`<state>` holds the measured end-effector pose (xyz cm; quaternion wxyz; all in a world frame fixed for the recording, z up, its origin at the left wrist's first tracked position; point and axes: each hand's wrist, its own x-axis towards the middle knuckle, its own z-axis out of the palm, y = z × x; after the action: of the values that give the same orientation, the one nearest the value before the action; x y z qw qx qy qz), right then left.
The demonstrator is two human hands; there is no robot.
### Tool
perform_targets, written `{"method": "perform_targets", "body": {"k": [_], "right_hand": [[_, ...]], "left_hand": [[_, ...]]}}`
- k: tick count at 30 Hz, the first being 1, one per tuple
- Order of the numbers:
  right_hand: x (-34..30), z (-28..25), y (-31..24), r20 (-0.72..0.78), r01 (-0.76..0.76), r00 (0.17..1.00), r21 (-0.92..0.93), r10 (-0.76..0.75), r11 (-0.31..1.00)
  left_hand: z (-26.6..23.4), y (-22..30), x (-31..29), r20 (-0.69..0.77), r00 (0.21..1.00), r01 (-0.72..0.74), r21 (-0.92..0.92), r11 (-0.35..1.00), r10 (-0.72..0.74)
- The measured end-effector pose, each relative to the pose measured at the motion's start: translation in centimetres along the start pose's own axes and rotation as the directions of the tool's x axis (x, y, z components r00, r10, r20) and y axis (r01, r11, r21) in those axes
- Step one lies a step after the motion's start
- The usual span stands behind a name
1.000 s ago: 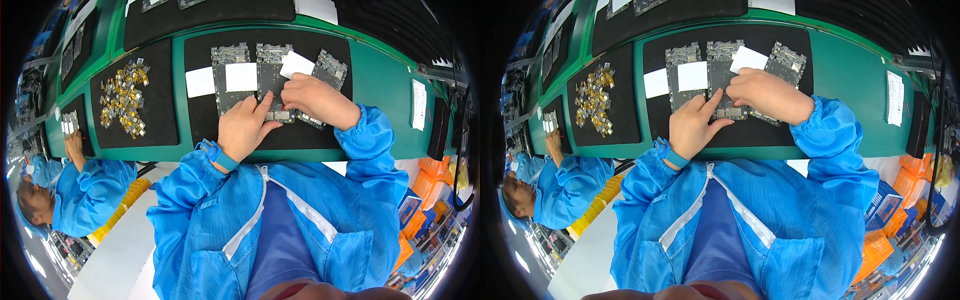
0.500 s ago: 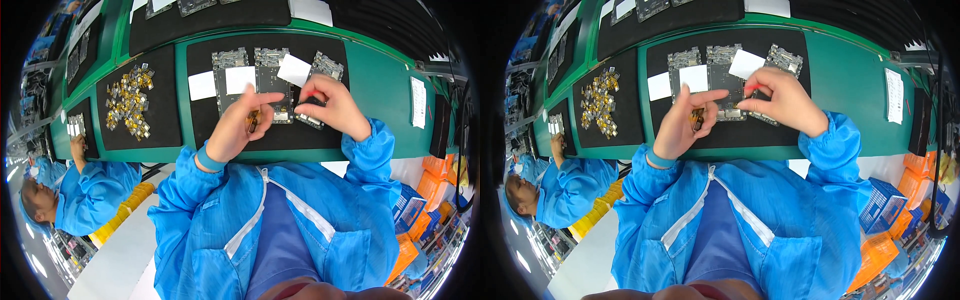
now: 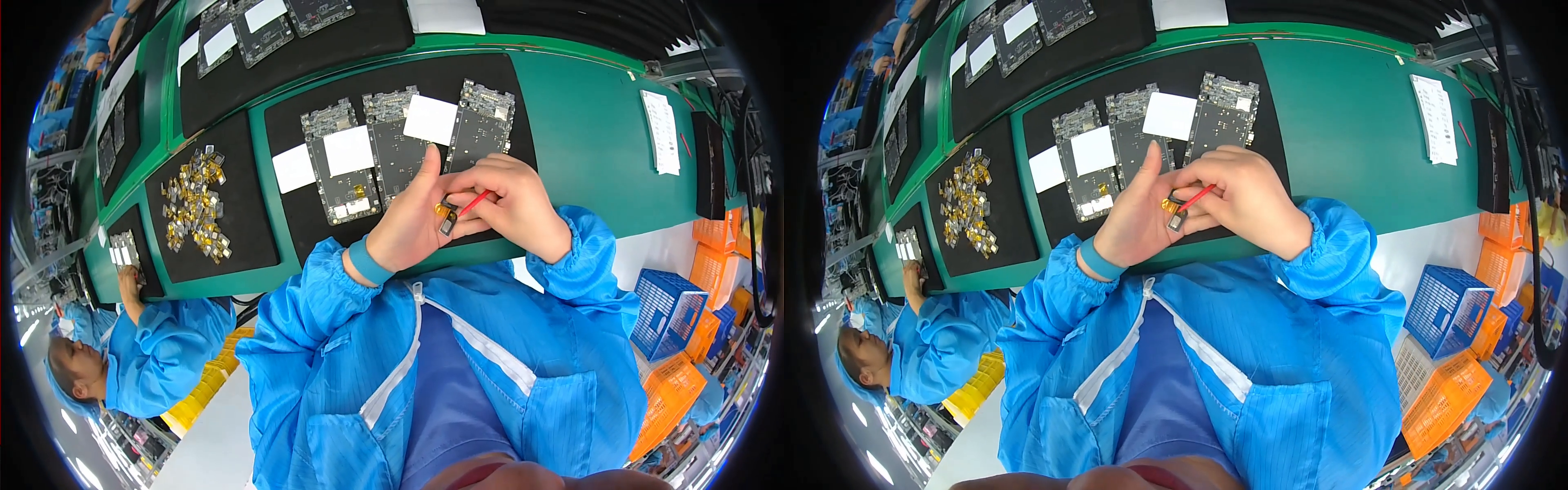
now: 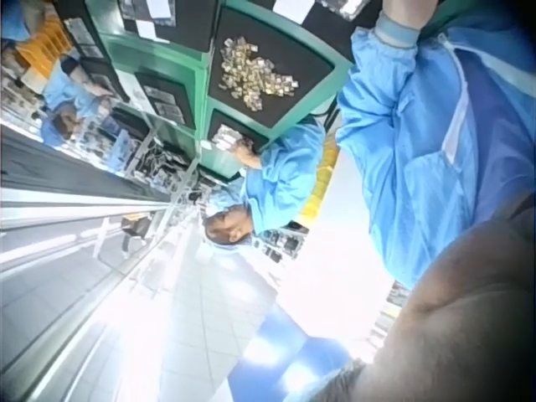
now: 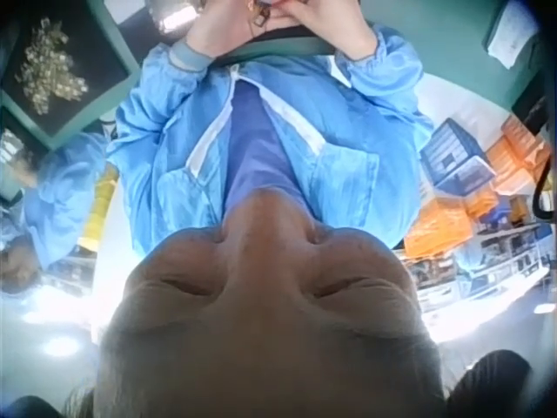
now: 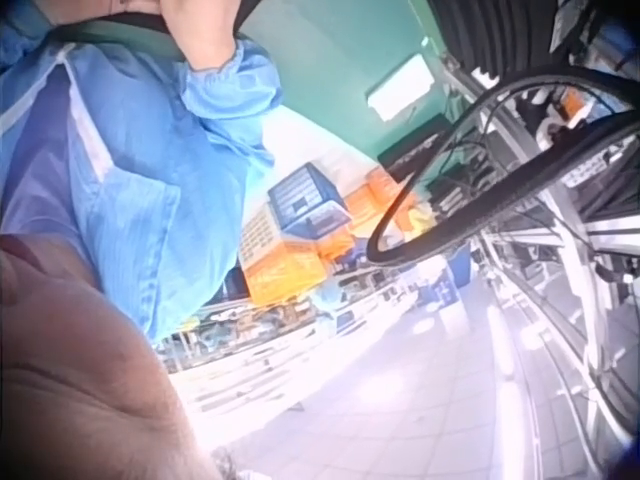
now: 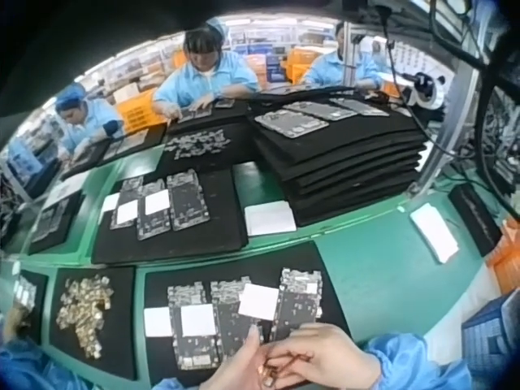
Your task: The person assembles electronic components onto a printed circuit board by picking them from a tray and placing them onto the board with tweezers.
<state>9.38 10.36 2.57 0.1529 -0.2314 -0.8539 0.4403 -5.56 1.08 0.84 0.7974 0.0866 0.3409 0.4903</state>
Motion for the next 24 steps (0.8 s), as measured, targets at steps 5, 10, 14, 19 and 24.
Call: {"method": "perform_targets", "body": {"k": [5,10,14,19,24], "right_hand": [[-0.7,-2.1,1.9,-0.087,-0.085,0.989,0.302,0.116,0.950],[-1.6,-4.3,2.0,0.052,-0.082,0.996,0.412,0.067,0.907],[-1.6,-4.1,2.9,0.170,-0.357,0.934,0.526,0.316,0.772],[-0.8,-3.4,4.8,0.016,-0.309,0.949,0.218,0.313,0.926],[0.1,-2.4,5.3,-0.021,-0.200,0.980,-0.090,0.199,0.976]], "left_hand": [[-1.8,0.3,0.7,0.051,0.999,0.006,0.214,0.977,-0.017],[-0.3,0.5,1.1,-0.112,0.986,-0.066,0.424,0.903,0.125],[-1.1,-1.2,2.5,-0.030,0.923,-0.299,0.571,0.764,0.384],[0.4,0.5,2.0,0.026,0.815,-0.129,0.982,0.138,0.579],[-1.1,-0.1,1.2,0.210,0.805,-0.062,0.960,-0.274,0.555]]}}
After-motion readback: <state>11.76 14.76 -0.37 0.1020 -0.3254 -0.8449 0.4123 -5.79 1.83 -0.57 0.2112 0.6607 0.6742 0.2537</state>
